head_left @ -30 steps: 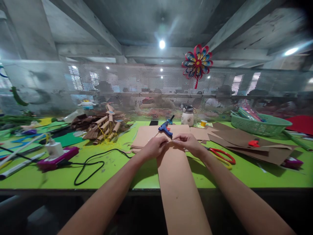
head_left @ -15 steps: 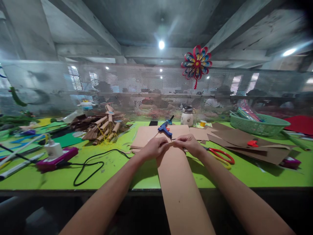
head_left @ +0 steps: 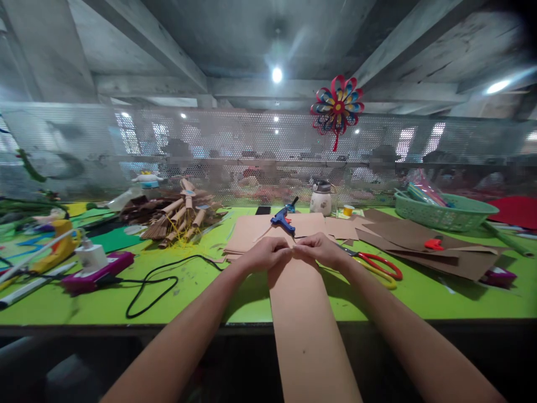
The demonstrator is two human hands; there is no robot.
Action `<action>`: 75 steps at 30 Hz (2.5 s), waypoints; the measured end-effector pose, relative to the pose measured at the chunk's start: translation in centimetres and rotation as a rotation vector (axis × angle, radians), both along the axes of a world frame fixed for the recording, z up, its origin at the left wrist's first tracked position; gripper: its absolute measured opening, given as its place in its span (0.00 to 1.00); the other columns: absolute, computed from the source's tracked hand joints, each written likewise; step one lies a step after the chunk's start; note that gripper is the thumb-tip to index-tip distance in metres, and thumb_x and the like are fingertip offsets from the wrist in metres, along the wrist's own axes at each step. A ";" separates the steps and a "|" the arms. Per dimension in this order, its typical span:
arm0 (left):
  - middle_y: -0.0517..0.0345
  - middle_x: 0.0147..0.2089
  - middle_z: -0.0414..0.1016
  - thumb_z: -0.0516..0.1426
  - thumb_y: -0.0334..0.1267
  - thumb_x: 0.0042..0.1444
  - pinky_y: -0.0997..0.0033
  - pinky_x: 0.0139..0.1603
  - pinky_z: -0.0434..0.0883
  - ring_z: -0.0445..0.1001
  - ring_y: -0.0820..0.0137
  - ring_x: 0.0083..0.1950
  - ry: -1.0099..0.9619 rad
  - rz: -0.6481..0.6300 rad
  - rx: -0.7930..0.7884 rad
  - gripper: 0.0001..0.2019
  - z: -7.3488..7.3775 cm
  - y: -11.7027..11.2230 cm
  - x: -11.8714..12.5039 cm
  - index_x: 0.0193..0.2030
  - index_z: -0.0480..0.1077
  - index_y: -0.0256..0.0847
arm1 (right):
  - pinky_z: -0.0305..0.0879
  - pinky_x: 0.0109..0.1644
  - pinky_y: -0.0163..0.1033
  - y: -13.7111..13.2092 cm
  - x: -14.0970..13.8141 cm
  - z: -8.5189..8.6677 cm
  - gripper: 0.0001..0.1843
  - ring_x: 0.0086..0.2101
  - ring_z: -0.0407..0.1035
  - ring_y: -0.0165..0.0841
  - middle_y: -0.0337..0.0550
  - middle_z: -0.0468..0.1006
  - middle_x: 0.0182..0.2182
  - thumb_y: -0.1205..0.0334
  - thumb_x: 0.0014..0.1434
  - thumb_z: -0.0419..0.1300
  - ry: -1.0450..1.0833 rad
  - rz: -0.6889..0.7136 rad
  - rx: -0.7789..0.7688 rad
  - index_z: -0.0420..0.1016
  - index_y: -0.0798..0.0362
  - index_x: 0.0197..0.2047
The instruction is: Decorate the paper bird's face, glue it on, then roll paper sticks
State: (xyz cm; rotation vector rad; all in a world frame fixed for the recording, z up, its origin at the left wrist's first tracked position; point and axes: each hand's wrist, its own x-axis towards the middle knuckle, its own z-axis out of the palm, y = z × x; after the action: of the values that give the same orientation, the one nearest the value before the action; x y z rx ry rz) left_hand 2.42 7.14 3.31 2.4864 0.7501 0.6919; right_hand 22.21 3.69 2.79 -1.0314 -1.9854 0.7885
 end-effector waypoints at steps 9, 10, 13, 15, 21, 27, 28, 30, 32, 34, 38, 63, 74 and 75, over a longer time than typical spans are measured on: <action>0.61 0.26 0.61 0.49 0.51 0.54 0.76 0.27 0.63 0.63 0.74 0.28 -0.057 -0.164 -0.532 0.18 1.3 0.1 -1.6 0.31 0.65 0.35 | 0.55 0.26 0.31 0.5 1.0 0.1 0.21 0.23 0.60 0.27 0.40 0.69 0.21 0.49 0.51 0.56 0.099 -0.027 -0.016 0.75 0.60 0.28; 0.60 0.27 0.62 0.50 0.51 0.53 0.75 0.28 0.64 0.64 0.74 0.28 -0.070 -0.163 -0.583 0.18 1.3 0.0 -1.6 0.33 0.66 0.35 | 0.55 0.26 0.31 0.5 1.0 0.2 0.20 0.24 0.61 0.27 0.41 0.70 0.22 0.49 0.51 0.56 0.111 -0.031 -0.017 0.75 0.60 0.28; 0.56 0.30 0.65 0.51 0.51 0.53 0.75 0.27 0.65 0.66 0.73 0.30 -0.108 -0.152 -0.681 0.19 1.2 0.0 -1.6 0.37 0.67 0.34 | 0.57 0.27 0.32 0.5 1.1 0.2 0.20 0.25 0.62 0.28 0.42 0.72 0.23 0.49 0.50 0.57 0.144 -0.037 -0.022 0.76 0.60 0.29; 0.55 0.30 0.66 0.51 0.51 0.53 0.75 0.25 0.65 0.66 0.73 0.29 -0.129 -0.141 -0.727 0.19 0.9 0.1 -1.6 0.38 0.67 0.34 | 0.57 0.28 0.32 0.6 1.1 0.1 0.19 0.25 0.63 0.28 0.42 0.73 0.24 0.50 0.50 0.57 0.161 -0.042 -0.031 0.76 0.60 0.30; 0.64 0.23 0.58 0.53 0.51 0.52 0.75 0.24 0.66 0.60 0.78 0.22 -0.187 -0.165 -0.766 0.17 0.4 0.0 -1.3 0.30 0.63 0.36 | 0.56 0.26 0.32 0.7 1.1 0.0 0.20 0.24 0.63 0.28 0.42 0.73 0.23 0.50 0.51 0.57 0.143 -0.068 0.004 0.77 0.61 0.30; 0.65 0.18 0.58 0.49 0.47 0.55 0.77 0.21 0.61 0.60 0.78 0.19 -0.146 -0.075 -0.445 0.15 -0.1 0.3 -0.4 0.26 0.61 0.36 | 0.59 0.27 0.32 0.8 1.1 0.1 0.20 0.25 0.65 0.30 0.43 0.73 0.24 0.49 0.51 0.56 0.158 -0.092 0.013 0.76 0.60 0.32; 0.64 0.19 0.60 0.48 0.46 0.55 0.78 0.21 0.60 0.60 0.77 0.19 -0.132 -0.027 -0.347 0.14 -0.3 0.5 -0.2 0.27 0.62 0.36 | 0.59 0.27 0.32 0.9 1.1 0.1 0.20 0.25 0.65 0.30 0.43 0.73 0.24 0.49 0.51 0.56 0.153 -0.108 0.022 0.76 0.59 0.32; 0.61 0.22 0.64 0.48 0.42 0.55 0.79 0.22 0.58 0.61 0.77 0.22 -0.121 0.066 -0.137 0.12 -0.7 0.8 0.2 0.31 0.67 0.35 | 0.58 0.26 0.32 1.0 1.2 0.1 0.20 0.25 0.64 0.29 0.43 0.73 0.24 0.49 0.51 0.55 0.137 -0.147 0.051 0.76 0.59 0.32; 0.58 0.26 0.68 0.49 0.39 0.55 0.79 0.24 0.58 0.61 0.76 0.25 -0.122 0.119 -0.003 0.11 -0.8 1.0 0.3 0.35 0.70 0.36 | 0.57 0.26 0.32 1.1 1.2 0.0 0.20 0.25 0.63 0.29 0.42 0.72 0.24 0.48 0.51 0.55 0.130 -0.177 0.080 0.76 0.59 0.31; 0.56 0.29 0.69 0.49 0.39 0.55 0.78 0.26 0.59 0.63 0.74 0.29 -0.129 0.105 -0.018 0.13 -0.6 0.9 0.3 0.39 0.70 0.36 | 0.58 0.27 0.32 1.1 1.2 0.0 0.20 0.25 0.64 0.29 0.42 0.73 0.24 0.49 0.52 0.55 0.138 -0.168 0.079 0.76 0.58 0.31; 0.55 0.32 0.68 0.48 0.49 0.55 0.77 0.27 0.62 0.65 0.73 0.30 -0.190 0.008 -0.349 0.19 0.0 0.3 -0.2 0.41 0.68 0.34 | 0.59 0.29 0.33 1.1 1.2 -0.1 0.19 0.27 0.65 0.30 0.43 0.74 0.26 0.50 0.52 0.56 0.149 -0.125 0.052 0.76 0.59 0.32; 0.65 0.22 0.57 0.51 0.56 0.50 0.71 0.22 0.68 0.61 0.77 0.20 -0.284 -0.105 -0.813 0.20 -1.3 0.2 -0.1 0.28 0.60 0.36 | 0.53 0.27 0.32 0.9 0.8 -0.1 0.16 0.23 0.58 0.27 0.38 0.67 0.21 0.53 0.53 0.53 0.008 -0.177 0.112 0.73 0.58 0.26; 0.69 0.18 0.51 0.55 0.55 0.46 0.74 0.18 0.66 0.57 0.79 0.17 -0.317 0.027 -0.739 0.21 -1.6 0.9 0.5 0.22 0.57 0.38 | 0.53 0.28 0.31 1.4 0.4 -1.1 0.16 0.24 0.57 0.26 0.36 0.66 0.21 0.53 0.53 0.53 0.070 -0.216 0.125 0.72 0.58 0.28; 0.68 0.18 0.52 0.55 0.54 0.46 0.75 0.18 0.66 0.58 0.79 0.17 -0.316 0.028 -0.745 0.20 -1.5 0.8 0.5 0.22 0.58 0.37 | 0.54 0.28 0.31 1.5 0.4 -1.2 0.16 0.24 0.58 0.27 0.36 0.66 0.21 0.53 0.53 0.53 0.069 -0.220 0.125 0.72 0.58 0.28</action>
State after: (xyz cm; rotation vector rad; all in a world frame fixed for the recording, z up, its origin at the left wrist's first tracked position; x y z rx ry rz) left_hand 2.88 7.94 1.82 1.6526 0.7477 0.6414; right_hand 22.60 5.16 1.63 -1.1105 -1.8022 0.5661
